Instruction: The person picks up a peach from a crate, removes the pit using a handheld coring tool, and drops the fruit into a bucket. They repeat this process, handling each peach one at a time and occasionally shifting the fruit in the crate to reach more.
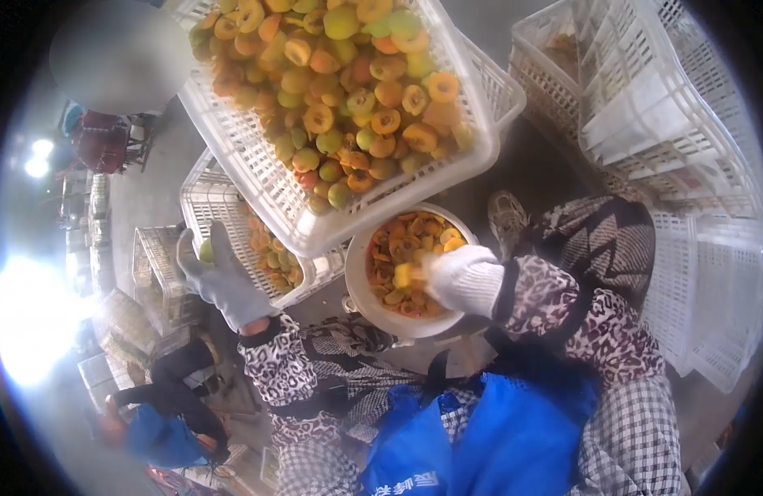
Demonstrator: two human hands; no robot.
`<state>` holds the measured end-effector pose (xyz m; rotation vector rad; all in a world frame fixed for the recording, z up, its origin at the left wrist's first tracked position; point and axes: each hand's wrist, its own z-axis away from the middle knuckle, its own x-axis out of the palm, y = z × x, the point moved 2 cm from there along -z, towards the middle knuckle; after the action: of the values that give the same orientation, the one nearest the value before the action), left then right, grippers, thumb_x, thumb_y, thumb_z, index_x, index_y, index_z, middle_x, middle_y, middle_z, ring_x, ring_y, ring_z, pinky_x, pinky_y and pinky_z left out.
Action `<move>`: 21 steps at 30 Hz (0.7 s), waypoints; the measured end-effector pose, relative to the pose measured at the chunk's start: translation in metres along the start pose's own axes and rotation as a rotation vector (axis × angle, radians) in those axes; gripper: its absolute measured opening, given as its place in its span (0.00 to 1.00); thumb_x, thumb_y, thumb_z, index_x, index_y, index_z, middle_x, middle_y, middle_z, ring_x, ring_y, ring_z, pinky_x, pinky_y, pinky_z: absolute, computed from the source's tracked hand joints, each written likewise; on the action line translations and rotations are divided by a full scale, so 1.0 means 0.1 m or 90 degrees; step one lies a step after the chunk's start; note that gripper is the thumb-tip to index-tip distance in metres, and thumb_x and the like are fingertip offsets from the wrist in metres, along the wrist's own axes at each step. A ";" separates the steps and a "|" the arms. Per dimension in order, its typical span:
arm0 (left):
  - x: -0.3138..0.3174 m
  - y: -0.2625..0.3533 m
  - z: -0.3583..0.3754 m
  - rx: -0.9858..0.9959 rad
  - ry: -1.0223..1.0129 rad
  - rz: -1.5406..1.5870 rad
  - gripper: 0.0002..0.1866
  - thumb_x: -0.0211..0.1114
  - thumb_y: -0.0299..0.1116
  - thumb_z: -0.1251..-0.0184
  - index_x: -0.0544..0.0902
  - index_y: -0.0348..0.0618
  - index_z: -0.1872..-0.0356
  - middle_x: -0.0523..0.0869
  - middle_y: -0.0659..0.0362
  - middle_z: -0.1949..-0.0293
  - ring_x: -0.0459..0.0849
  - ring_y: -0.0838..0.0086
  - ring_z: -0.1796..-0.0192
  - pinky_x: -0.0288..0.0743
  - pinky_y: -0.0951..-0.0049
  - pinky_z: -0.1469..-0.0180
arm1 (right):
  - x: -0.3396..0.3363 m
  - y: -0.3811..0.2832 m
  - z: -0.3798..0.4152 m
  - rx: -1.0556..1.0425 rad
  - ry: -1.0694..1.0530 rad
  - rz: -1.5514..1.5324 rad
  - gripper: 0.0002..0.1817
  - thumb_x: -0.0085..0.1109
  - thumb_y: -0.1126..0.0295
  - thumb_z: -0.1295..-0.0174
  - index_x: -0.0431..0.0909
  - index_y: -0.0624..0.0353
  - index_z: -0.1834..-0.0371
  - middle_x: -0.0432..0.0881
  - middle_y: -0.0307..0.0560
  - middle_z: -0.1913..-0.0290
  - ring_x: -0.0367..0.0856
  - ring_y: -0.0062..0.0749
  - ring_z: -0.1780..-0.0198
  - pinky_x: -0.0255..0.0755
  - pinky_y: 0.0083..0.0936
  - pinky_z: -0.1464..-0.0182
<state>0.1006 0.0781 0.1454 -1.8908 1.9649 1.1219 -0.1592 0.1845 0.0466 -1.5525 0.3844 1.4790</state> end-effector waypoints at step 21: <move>0.95 0.30 0.49 -0.633 -0.712 0.829 0.19 0.58 0.32 0.34 0.75 0.36 0.44 0.81 0.47 0.52 0.82 0.57 0.49 0.79 0.57 0.44 | -0.54 0.18 0.08 0.150 0.289 -0.422 0.15 0.55 0.61 0.36 0.71 0.63 0.57 0.76 0.53 0.74 0.80 0.49 0.73 0.76 0.38 0.70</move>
<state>0.0395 0.0325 0.0651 0.5194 1.7232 2.8400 -0.1901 0.1619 0.0891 -1.6025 0.2505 0.5516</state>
